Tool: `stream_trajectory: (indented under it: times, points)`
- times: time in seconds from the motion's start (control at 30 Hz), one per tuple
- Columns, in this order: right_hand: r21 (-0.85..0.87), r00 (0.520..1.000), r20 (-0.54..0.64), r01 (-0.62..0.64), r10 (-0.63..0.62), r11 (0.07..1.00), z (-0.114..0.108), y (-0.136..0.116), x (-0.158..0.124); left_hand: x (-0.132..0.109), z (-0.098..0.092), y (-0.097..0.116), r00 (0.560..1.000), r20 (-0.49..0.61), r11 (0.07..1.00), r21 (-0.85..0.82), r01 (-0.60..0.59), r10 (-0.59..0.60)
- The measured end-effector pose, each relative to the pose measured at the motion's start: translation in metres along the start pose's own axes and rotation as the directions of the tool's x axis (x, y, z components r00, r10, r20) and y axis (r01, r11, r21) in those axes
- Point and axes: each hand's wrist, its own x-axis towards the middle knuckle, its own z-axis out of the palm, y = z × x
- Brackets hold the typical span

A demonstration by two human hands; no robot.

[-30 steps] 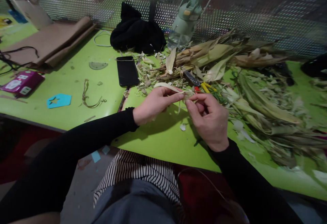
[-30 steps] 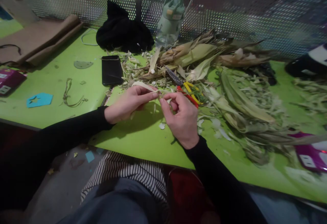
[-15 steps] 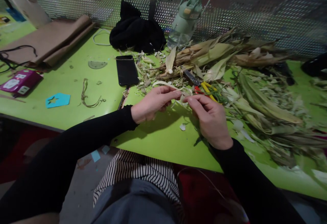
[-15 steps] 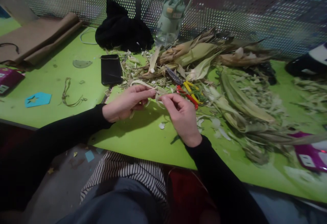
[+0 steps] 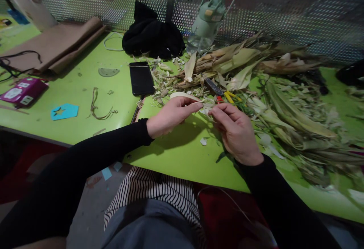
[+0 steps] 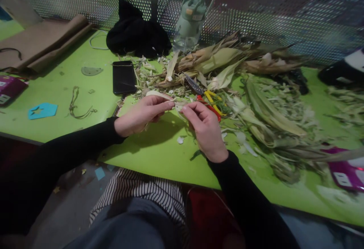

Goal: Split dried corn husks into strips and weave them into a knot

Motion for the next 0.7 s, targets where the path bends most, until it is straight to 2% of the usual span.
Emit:
stream_trajectory:
  times: [0.27,0.43,0.7]
  points:
    - [-0.217,0.984,0.146,0.135,-0.104,0.967,0.004,-0.009,-0.004,0.001,0.001,-0.003,0.983,0.073,0.986,0.002,-0.166,0.166]
    - [-0.257,0.970,0.200,0.187,-0.137,0.948,0.003,-0.008,-0.004,0.005,0.001,-0.012,0.955,0.092,0.959,-0.036,-0.280,0.282]
    - [-0.286,0.969,0.202,0.195,-0.140,0.938,0.003,-0.008,-0.004,0.003,0.001,-0.013,0.944,0.087,0.946,0.028,-0.322,0.319]
